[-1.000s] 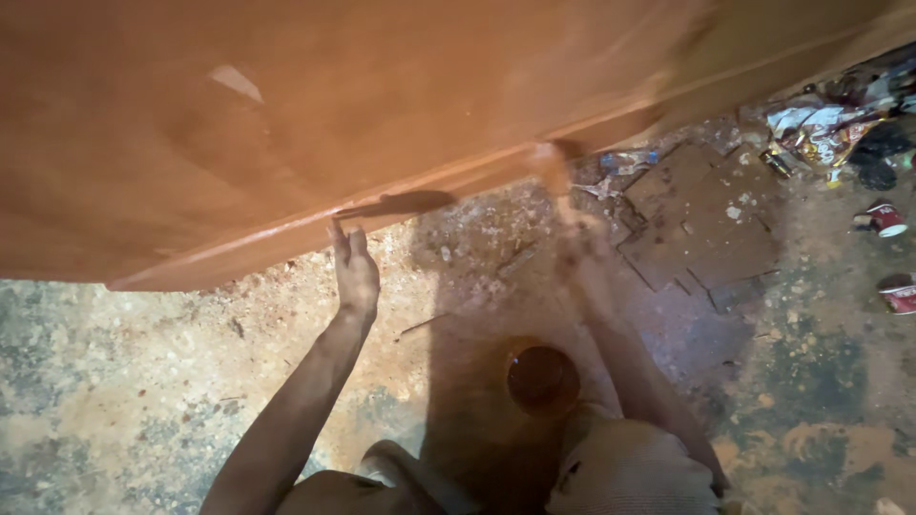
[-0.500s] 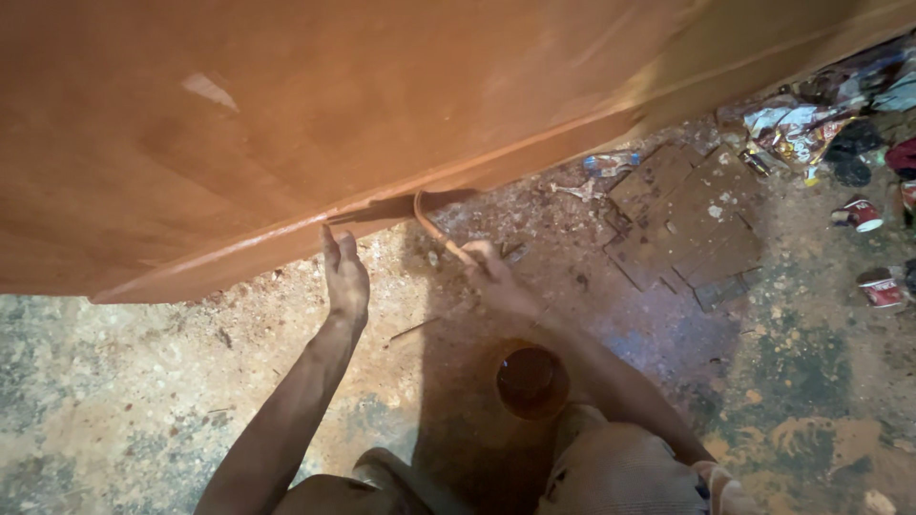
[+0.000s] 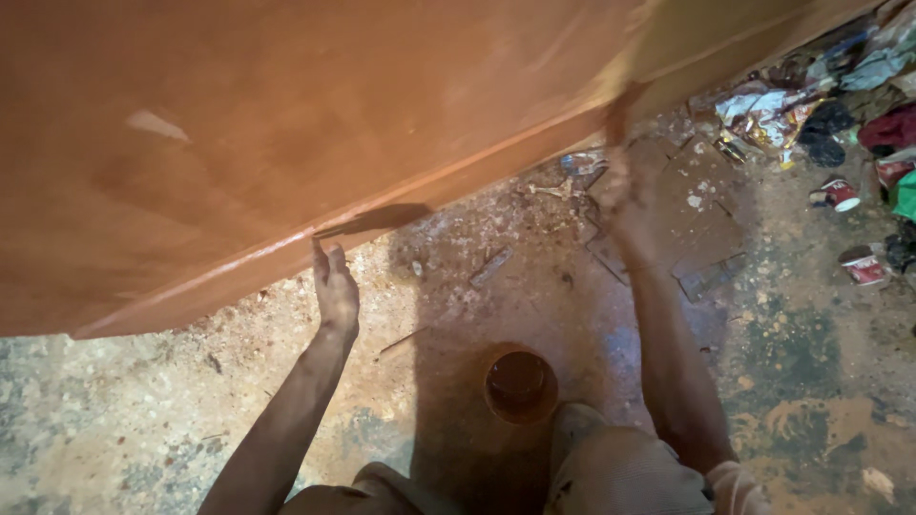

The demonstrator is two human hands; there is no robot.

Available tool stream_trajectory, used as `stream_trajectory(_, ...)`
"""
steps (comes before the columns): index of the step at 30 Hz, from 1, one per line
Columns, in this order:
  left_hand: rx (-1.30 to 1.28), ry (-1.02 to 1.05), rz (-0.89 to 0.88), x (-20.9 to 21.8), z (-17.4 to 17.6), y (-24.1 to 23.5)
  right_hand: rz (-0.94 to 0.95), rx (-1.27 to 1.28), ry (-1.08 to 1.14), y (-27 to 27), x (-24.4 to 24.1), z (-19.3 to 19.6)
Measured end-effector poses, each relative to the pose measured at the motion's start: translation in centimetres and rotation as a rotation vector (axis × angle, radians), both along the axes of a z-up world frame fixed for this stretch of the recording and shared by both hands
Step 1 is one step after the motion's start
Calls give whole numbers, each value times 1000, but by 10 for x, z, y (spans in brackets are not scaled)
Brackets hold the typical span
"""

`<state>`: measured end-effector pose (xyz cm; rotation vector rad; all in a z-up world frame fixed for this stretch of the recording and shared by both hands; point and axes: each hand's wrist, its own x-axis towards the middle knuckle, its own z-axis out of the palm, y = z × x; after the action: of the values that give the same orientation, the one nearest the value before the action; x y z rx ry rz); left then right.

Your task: The person paints the lower section of a wall using a paintbrush and a container of brown paint. They repeatedly dip the brush into the paint and apply it to the wall surface.

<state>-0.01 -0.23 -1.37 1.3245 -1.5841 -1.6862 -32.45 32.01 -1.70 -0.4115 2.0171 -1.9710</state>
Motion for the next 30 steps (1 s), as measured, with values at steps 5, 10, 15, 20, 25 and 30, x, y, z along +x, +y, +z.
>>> stream_trajectory(5, -75, -15, -18, -4, -10, -1, 613, 42, 273, -6, 37, 38)
stream_trajectory(10, -7, 19, -15, -3, -5, 2, 263, 325, -210, 27, -8, 7)
stream_trajectory(15, -42, -66, -13, -1, 4, 0, -135, -66, -139, 50, -88, -9)
stream_trajectory(20, -77, -39, -25, -2, 3, 2, 25, -1, -151, 50, -68, 22)
stream_trajectory(25, -40, 27, -32, -5, 5, 3, 483, 365, -117, 42, -29, 37)
stream_trajectory(30, 27, 49, 15, -4, 9, 3, 384, 354, -82, 56, -54, 10)
